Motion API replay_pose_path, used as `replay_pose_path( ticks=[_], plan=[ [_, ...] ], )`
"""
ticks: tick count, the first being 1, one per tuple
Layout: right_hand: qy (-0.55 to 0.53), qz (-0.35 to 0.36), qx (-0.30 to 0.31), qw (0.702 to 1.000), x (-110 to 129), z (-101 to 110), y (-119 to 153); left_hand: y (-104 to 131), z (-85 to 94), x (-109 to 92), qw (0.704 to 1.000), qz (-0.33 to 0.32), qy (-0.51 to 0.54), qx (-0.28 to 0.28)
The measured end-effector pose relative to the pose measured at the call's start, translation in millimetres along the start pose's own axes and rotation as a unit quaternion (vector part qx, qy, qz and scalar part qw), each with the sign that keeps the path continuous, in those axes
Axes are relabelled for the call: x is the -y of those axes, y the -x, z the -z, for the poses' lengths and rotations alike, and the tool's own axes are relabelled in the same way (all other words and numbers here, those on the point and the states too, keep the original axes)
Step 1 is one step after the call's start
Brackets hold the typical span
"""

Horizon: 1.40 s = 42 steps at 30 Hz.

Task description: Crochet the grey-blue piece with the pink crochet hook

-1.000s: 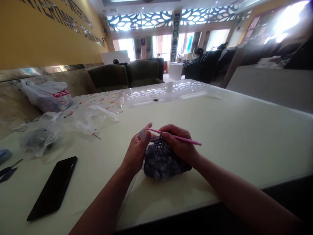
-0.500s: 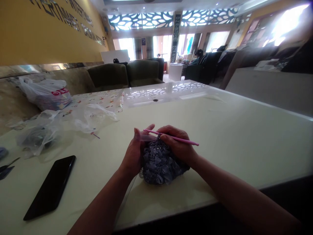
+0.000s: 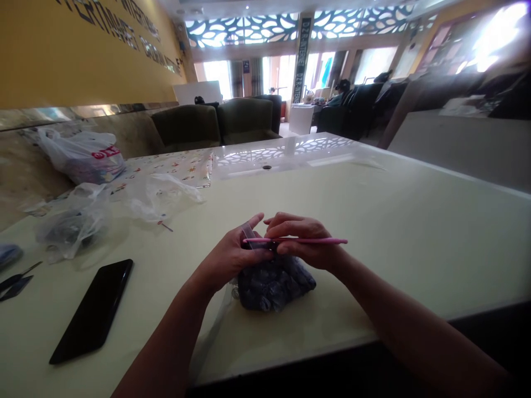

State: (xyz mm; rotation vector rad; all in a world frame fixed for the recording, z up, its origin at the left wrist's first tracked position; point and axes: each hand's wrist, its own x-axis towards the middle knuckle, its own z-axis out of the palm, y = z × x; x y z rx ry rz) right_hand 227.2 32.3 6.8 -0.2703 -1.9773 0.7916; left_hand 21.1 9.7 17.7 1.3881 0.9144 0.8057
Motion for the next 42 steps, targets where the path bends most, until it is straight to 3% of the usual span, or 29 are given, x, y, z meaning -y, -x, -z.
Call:
replay_pose_path(
  ticks=[4, 8, 16, 23, 28, 31, 35, 38, 42],
  plan=[
    [0.023, -0.023, 0.09, 0.995, 7, 13, -4, 2, -0.7, -4, 0.998, -0.023, -0.045, -0.023],
    [0.066, -0.056, 0.134, 0.987, 13, 19, -6, 3, -2.2, -6, 0.995, -0.028, -0.072, -0.06],
    [0.162, -0.026, 0.178, 0.97, 14, 19, -6, 0, -2.6, 3, 0.978, -0.046, -0.164, -0.118],
    [0.226, -0.024, 0.185, 0.956, 14, 14, -4, -2, -9.9, 6, 0.928, -0.05, -0.326, -0.175],
    [0.349, -0.032, 0.204, 0.914, 8, 5, -3, -3, -18.7, 9, 0.907, -0.073, -0.353, -0.218],
    [0.435, -0.006, 0.17, 0.884, -3, -8, -2, -3, -20.7, 13, 0.91, -0.087, -0.313, -0.257],
    [0.514, 0.043, 0.057, 0.855, -14, -26, 1, -5, -19.6, 19, 0.956, -0.059, -0.131, -0.256],
    [0.531, 0.062, -0.006, 0.845, -15, -31, 4, -8, -16.2, 21, 0.983, -0.001, 0.054, -0.178],
    [0.485, 0.138, -0.023, 0.863, -9, -25, 4, -8, -10.3, 19, 0.977, 0.049, 0.203, -0.048]
  ],
)
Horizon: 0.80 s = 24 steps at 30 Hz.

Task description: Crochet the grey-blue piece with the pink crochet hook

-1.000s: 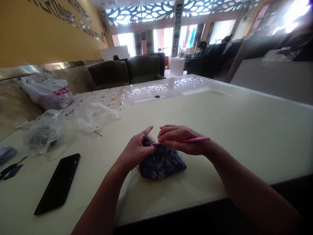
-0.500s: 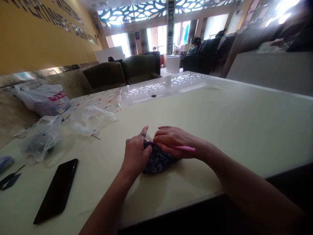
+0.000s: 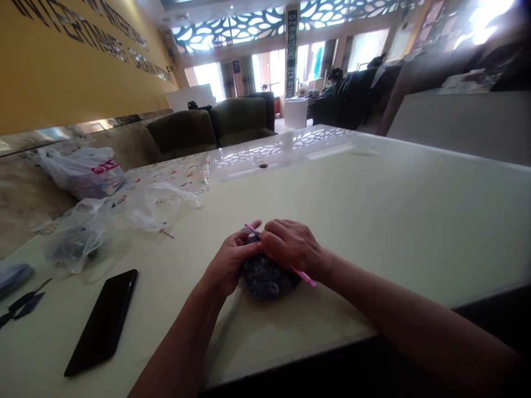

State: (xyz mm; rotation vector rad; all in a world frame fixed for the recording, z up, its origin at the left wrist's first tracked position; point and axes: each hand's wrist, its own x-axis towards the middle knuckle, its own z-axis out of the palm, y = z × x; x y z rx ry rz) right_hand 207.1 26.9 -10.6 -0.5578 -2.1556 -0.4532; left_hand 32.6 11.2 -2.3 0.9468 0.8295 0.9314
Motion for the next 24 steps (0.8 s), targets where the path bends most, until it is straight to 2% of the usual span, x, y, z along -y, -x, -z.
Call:
replay_pose_path(
  ticks=[2, 6, 13, 20, 24],
  plan=[
    [-0.073, 0.008, -0.007, 0.997, -4, 4, -1, 2, 1.4, -4, 0.999, 0.023, 0.025, 0.034],
    [-0.215, -0.056, 0.025, 0.975, -11, 11, -1, 5, 5.1, -10, 0.997, 0.032, 0.056, 0.04],
    [-0.29, -0.099, 0.07, 0.949, -18, 25, -5, 4, 13.5, -18, 0.999, 0.009, 0.034, 0.018],
    [-0.481, -0.204, 0.099, 0.847, -29, 39, -12, 8, 14.6, -21, 1.0, 0.013, -0.017, 0.01],
    [-0.561, -0.233, 0.105, 0.787, -31, 34, -11, 7, 13.7, -18, 0.999, -0.017, -0.04, 0.02]
  ],
)
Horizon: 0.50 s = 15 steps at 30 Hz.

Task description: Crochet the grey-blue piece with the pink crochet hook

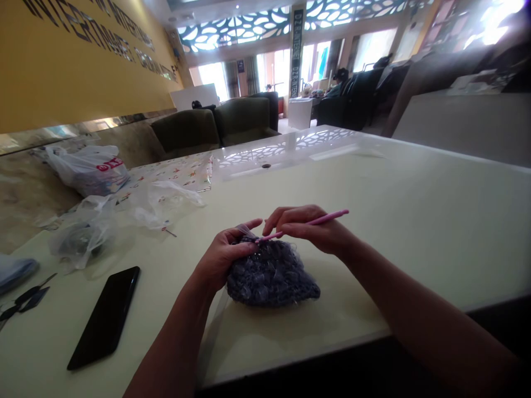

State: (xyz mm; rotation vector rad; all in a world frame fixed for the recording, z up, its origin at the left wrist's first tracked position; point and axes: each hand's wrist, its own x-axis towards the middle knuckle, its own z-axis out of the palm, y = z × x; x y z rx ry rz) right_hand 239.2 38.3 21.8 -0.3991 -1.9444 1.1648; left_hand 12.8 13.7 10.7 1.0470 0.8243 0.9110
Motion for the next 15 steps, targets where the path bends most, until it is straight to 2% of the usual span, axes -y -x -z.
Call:
replay_pose_path(
  ticks=[2, 6, 9, 12, 15],
  plan=[
    [-0.008, -0.004, -0.024, 1.0, -6, -8, -1, -1, -2.9, 5, 1.0, -0.014, 0.005, -0.007],
    [0.066, 0.012, -0.081, 0.994, -14, -27, -1, -4, -11.3, 16, 0.998, -0.045, 0.014, -0.039],
    [0.058, 0.004, -0.122, 0.991, -14, -34, 0, -4, -12.8, 18, 0.998, -0.065, -0.002, -0.01],
    [0.048, -0.028, -0.174, 0.983, -11, -33, 1, -3, -7.2, 13, 0.991, -0.097, -0.089, 0.009],
    [0.062, -0.044, -0.209, 0.975, -9, -32, 1, -4, 1.5, 8, 0.965, -0.145, -0.217, -0.023]
  ],
)
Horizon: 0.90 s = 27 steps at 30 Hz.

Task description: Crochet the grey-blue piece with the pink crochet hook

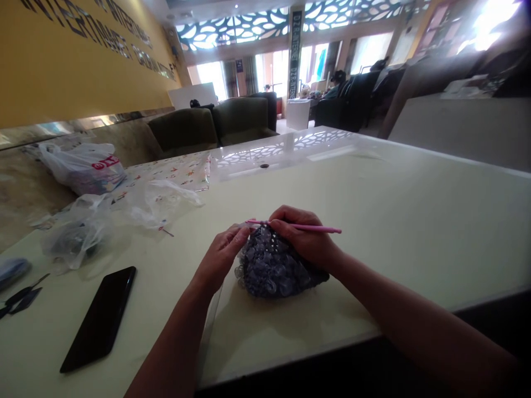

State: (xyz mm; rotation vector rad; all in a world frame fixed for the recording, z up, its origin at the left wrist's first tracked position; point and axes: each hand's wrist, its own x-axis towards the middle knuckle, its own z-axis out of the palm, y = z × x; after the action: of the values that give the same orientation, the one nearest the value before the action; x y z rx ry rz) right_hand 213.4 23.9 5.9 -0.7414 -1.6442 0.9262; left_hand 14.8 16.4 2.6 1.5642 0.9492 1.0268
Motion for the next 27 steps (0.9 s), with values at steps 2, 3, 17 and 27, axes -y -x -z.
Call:
replay_pose_path(
  ticks=[2, 3, 17, 27],
  plan=[
    [0.006, -0.002, -0.007, 1.0, 0, -1, 0, -2, 6.1, 1, 0.995, -0.01, -0.095, -0.021],
    [0.007, -0.003, -0.009, 1.0, 0, -1, 0, -3, 9.0, 2, 0.987, -0.014, -0.153, -0.037],
    [0.004, 0.007, 0.004, 1.0, 0, 3, -3, -3, 0.8, -1, 0.995, 0.037, 0.08, -0.056],
    [-0.053, -0.111, 0.047, 0.991, -12, 2, -7, -11, -25.7, -10, 0.986, -0.004, 0.014, -0.169]
  ],
)
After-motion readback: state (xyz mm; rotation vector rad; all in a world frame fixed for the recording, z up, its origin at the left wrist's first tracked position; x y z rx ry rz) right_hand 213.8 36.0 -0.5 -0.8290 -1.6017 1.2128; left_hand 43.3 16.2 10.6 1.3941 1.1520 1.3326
